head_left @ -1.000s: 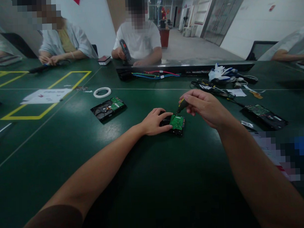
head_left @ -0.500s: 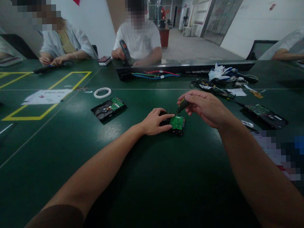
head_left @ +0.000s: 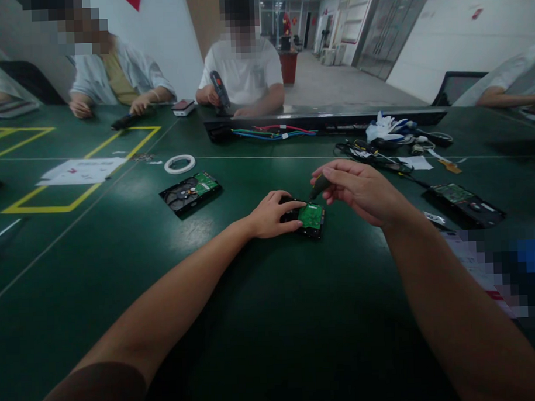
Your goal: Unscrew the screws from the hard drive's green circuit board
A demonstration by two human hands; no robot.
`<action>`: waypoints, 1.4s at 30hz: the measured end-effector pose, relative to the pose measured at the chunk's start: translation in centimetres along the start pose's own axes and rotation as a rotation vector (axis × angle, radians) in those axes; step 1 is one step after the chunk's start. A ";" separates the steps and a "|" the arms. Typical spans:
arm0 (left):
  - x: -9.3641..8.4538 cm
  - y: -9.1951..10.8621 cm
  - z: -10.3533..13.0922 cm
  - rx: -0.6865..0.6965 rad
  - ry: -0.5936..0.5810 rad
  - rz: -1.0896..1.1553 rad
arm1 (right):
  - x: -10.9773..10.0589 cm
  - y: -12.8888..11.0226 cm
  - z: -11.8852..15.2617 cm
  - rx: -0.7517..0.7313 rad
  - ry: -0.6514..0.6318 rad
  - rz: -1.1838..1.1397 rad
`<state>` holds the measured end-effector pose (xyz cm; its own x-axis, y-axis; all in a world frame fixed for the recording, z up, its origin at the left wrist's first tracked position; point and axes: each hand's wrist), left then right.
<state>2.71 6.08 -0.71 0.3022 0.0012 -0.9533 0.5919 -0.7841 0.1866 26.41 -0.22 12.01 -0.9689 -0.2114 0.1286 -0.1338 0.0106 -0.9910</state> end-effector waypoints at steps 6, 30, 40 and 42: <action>0.0 -0.1 0.0 0.001 0.007 -0.003 | 0.2 -0.2 0.1 0.060 0.003 -0.087; -0.1 0.0 0.1 0.010 0.022 0.014 | 0.4 -0.4 0.2 0.015 0.055 0.017; -0.2 0.1 0.1 -0.004 -0.011 0.006 | 0.1 -0.2 0.1 -0.020 -0.004 0.096; -0.2 0.0 0.1 -0.001 -0.007 0.001 | 0.1 -0.2 0.0 -0.023 -0.008 0.103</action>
<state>2.62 6.02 -0.51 0.2973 -0.0043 -0.9548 0.5925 -0.7833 0.1881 26.37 -0.27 12.21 -0.9761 -0.2161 0.0253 -0.0381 0.0555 -0.9977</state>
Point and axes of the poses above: each hand's wrist, its own z-axis away from the middle knuckle, its own x-axis out of the palm, y = z × x, and after that the axes turned 14 degrees about -z, right-handed
